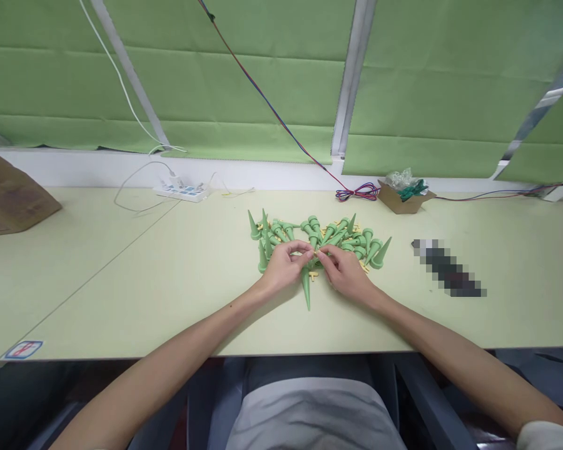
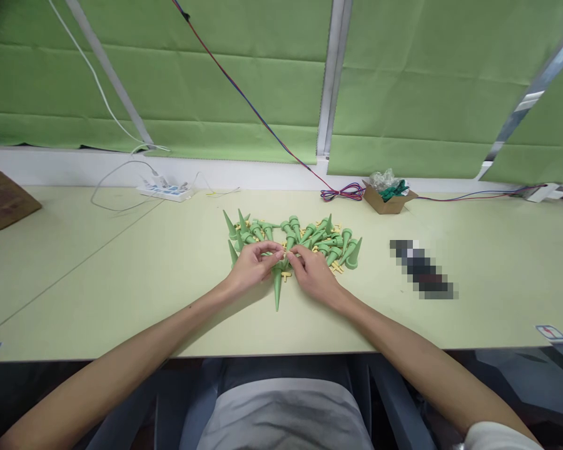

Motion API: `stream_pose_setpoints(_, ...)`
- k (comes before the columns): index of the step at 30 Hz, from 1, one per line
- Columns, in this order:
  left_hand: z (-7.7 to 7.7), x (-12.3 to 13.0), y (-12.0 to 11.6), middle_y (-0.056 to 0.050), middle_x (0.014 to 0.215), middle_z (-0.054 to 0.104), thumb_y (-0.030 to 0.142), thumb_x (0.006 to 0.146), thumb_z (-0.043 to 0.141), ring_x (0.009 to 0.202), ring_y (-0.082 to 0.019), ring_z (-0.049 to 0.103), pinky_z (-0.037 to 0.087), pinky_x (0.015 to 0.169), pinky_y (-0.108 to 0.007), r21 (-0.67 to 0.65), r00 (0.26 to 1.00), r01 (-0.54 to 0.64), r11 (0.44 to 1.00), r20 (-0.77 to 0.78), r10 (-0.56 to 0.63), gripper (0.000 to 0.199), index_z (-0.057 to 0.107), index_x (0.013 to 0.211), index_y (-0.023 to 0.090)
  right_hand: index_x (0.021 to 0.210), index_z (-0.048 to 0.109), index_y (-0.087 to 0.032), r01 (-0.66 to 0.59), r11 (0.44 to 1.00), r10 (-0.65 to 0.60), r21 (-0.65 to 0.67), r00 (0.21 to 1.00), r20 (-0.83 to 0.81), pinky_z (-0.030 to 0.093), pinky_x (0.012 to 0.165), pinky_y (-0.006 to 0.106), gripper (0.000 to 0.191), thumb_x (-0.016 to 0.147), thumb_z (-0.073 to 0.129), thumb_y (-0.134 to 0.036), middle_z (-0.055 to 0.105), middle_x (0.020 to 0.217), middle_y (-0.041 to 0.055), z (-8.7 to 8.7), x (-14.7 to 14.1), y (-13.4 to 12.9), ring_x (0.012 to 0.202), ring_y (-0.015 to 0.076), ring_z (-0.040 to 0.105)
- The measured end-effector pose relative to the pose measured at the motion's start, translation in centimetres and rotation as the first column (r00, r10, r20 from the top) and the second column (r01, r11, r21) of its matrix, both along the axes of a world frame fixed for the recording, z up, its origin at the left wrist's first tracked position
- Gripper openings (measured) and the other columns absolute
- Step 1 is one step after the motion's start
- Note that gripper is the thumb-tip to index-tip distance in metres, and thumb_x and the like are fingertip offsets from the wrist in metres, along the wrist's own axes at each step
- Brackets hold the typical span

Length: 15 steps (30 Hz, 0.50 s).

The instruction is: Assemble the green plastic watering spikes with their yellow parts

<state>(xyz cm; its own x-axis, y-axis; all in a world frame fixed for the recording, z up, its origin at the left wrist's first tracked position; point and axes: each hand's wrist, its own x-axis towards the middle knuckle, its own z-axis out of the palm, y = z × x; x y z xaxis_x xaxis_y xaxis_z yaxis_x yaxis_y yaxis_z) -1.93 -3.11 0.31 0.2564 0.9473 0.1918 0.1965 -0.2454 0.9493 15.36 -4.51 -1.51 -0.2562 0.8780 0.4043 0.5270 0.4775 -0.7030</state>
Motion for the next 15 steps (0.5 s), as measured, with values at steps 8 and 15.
stream_pose_setpoints(8,-0.5,-0.5,-0.3,-0.006,0.101,0.064,0.031,0.092,0.051,0.069,-0.015,0.058,0.048,0.075,-0.034,0.368,0.907,-0.021,0.930,-0.384,0.172,0.021,0.067,0.099,0.019,0.082,0.059,-0.019,0.054,0.997,-0.055,0.048,0.998,0.015,0.027,0.050,0.027,0.029,0.098,0.044,-0.037,0.042,0.052,-0.0051,0.1,0.0,-0.1,0.046,0.0119,0.034)
stream_pose_setpoints(15,-1.7,-0.6,0.0,-0.008,0.095,0.067,0.030,0.089,0.055,0.092,-0.025,0.062,0.047,0.078,-0.036,0.320,0.824,0.112,0.941,-0.559,0.093,0.017,0.066,0.095,0.019,0.090,0.064,-0.018,0.021,0.999,-0.021,0.043,1.000,-0.004,0.037,0.053,0.027,0.020,0.094,0.049,-0.031,0.058,0.060,-0.0006,0.7,-0.1,-0.4,0.052,0.0139,0.049)
